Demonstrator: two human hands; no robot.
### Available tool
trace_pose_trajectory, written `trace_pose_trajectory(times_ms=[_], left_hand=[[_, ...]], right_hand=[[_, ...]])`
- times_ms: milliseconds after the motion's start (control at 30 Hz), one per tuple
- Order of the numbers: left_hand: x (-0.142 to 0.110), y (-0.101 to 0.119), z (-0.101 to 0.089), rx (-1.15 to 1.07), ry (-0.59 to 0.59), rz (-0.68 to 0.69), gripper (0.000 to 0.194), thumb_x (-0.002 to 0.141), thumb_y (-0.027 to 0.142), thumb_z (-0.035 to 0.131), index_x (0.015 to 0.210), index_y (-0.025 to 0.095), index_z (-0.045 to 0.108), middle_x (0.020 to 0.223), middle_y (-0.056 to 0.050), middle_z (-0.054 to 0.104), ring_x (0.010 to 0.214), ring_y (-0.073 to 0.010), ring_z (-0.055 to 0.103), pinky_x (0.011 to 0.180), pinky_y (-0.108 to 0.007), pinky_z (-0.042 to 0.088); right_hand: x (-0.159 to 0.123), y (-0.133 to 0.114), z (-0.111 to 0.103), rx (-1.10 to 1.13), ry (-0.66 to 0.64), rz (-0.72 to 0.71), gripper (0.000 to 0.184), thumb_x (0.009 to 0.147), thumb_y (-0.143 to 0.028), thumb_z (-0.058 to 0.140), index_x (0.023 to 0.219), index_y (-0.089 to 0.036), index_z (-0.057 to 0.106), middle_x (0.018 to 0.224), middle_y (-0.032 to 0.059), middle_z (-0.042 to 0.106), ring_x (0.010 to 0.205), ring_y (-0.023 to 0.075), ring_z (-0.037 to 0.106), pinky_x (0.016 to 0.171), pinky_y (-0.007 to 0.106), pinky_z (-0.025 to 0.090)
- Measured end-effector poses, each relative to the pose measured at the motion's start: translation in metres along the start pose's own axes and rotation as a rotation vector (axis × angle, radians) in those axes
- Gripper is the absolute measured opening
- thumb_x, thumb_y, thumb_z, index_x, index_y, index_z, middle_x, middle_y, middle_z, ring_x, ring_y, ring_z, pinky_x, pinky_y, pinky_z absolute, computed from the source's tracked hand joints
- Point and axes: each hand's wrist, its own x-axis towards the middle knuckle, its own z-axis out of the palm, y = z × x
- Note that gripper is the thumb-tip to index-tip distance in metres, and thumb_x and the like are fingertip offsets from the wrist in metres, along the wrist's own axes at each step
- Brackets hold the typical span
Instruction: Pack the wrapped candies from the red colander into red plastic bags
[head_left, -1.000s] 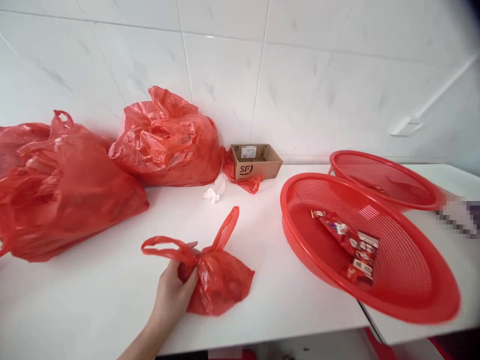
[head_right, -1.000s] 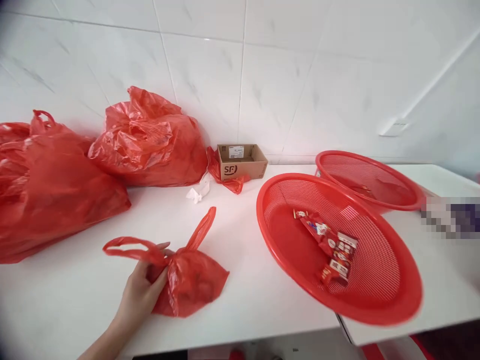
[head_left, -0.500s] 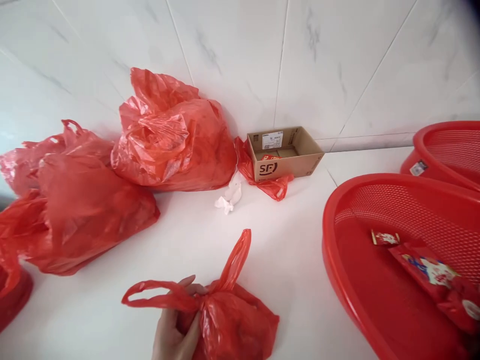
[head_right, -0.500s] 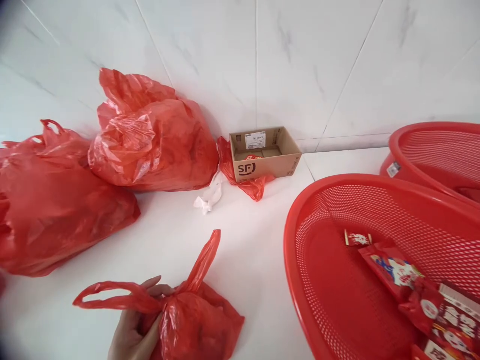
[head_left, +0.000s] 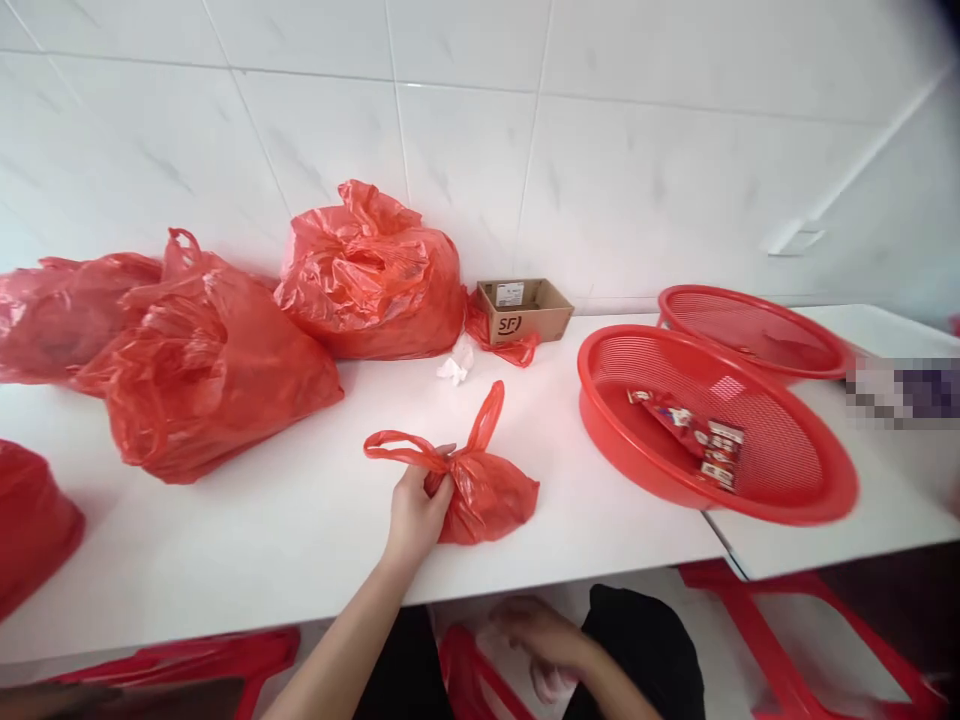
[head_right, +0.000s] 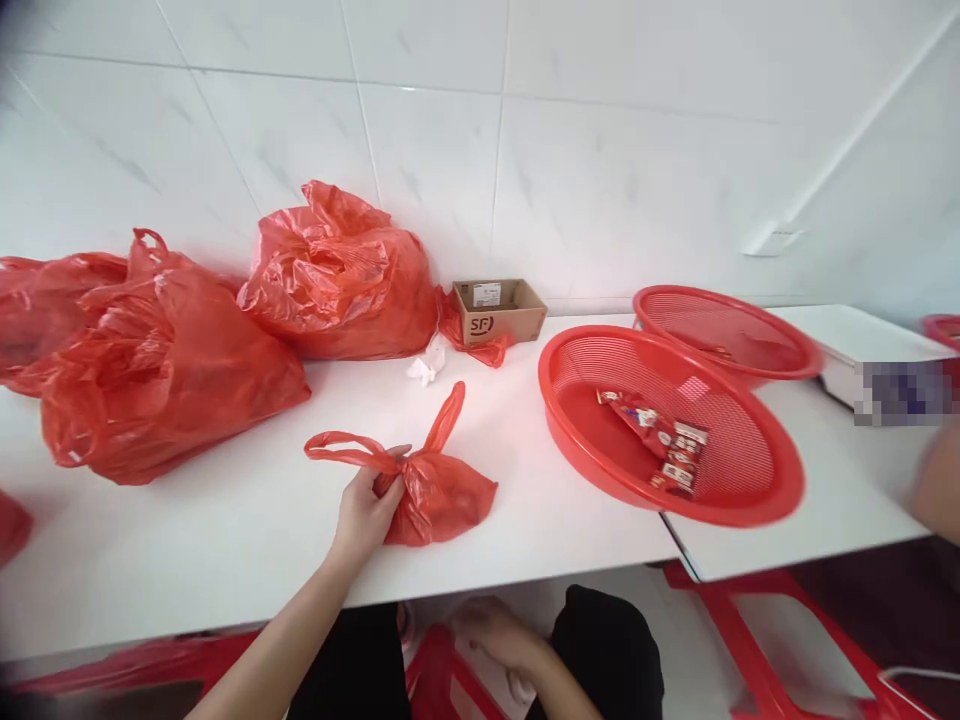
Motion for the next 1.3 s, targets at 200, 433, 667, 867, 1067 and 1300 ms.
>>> trace_pose_trajectory(times_ms=[200, 433, 667, 867, 1067, 1300], left_hand=[[0.002, -0.001, 0.000, 0.042, 0.023, 0.072, 0.034, 0.083, 0.025, 0.055, 0.114, 0.021, 0.067, 0.110, -0.007, 0.072, 0.098, -0.0241, 0.067, 0.091, -0.039, 0.050], [0.001, 0.000, 0.000, 0.076, 0.037, 0.145, 0.032, 0.083, 0.025, 0.055, 0.113, 0.020, 0.067, 0.108, -0.007, 0.072, 0.100, -0.0231, 0.066, 0.093, -0.038, 0.049], [-0.001, 0.004, -0.001, 0.069, 0.013, 0.166, 0.026, 0.086, 0.024, 0.060, 0.109, 0.015, 0.067, 0.108, -0.008, 0.072, 0.099, -0.0209, 0.067, 0.094, -0.043, 0.050], [-0.001, 0.006, -0.004, 0.009, -0.044, 0.137, 0.029, 0.085, 0.023, 0.056, 0.110, 0.018, 0.070, 0.107, -0.007, 0.074, 0.101, -0.0234, 0.068, 0.095, -0.040, 0.050], [-0.002, 0.005, -0.004, -0.085, -0.176, 0.150, 0.036, 0.088, 0.034, 0.059, 0.120, 0.021, 0.069, 0.117, -0.008, 0.072, 0.109, -0.0262, 0.066, 0.097, -0.040, 0.050], [-0.006, 0.009, -0.008, -0.189, -0.197, 0.164, 0.034, 0.091, 0.044, 0.055, 0.103, 0.019, 0.075, 0.121, -0.010, 0.069, 0.115, -0.0265, 0.061, 0.104, -0.043, 0.044]], right_hand=[[-0.042, -0.083, -0.066, 0.296, -0.169, -0.276, 0.036, 0.089, -0.050, 0.059, 0.106, -0.020, 0.072, 0.092, 0.0067, 0.071, 0.072, 0.0156, 0.065, 0.074, 0.031, 0.051], [0.031, -0.134, -0.094, 0.279, 0.578, -0.502, 0.028, 0.081, -0.046, 0.064, 0.091, -0.020, 0.066, 0.093, 0.0063, 0.069, 0.091, 0.0205, 0.061, 0.082, 0.033, 0.046], [0.097, -0.160, -0.088, 0.423, 0.341, -0.464, 0.039, 0.075, -0.056, 0.067, 0.072, -0.017, 0.065, 0.077, 0.0051, 0.069, 0.080, 0.0204, 0.064, 0.076, 0.033, 0.048], [0.098, -0.150, -0.068, 0.626, 0.324, -0.476, 0.037, 0.076, -0.055, 0.065, 0.083, -0.018, 0.064, 0.078, 0.0031, 0.070, 0.070, 0.0174, 0.065, 0.070, 0.031, 0.051], [0.097, -0.144, -0.064, 0.763, 0.407, -0.505, 0.035, 0.081, -0.055, 0.062, 0.083, -0.020, 0.060, 0.082, 0.0038, 0.072, 0.076, 0.0191, 0.067, 0.075, 0.033, 0.052], [0.087, -0.155, -0.062, 0.811, 0.334, -0.481, 0.036, 0.077, -0.054, 0.065, 0.083, -0.020, 0.059, 0.081, 0.0064, 0.073, 0.072, 0.0208, 0.068, 0.072, 0.035, 0.052]])
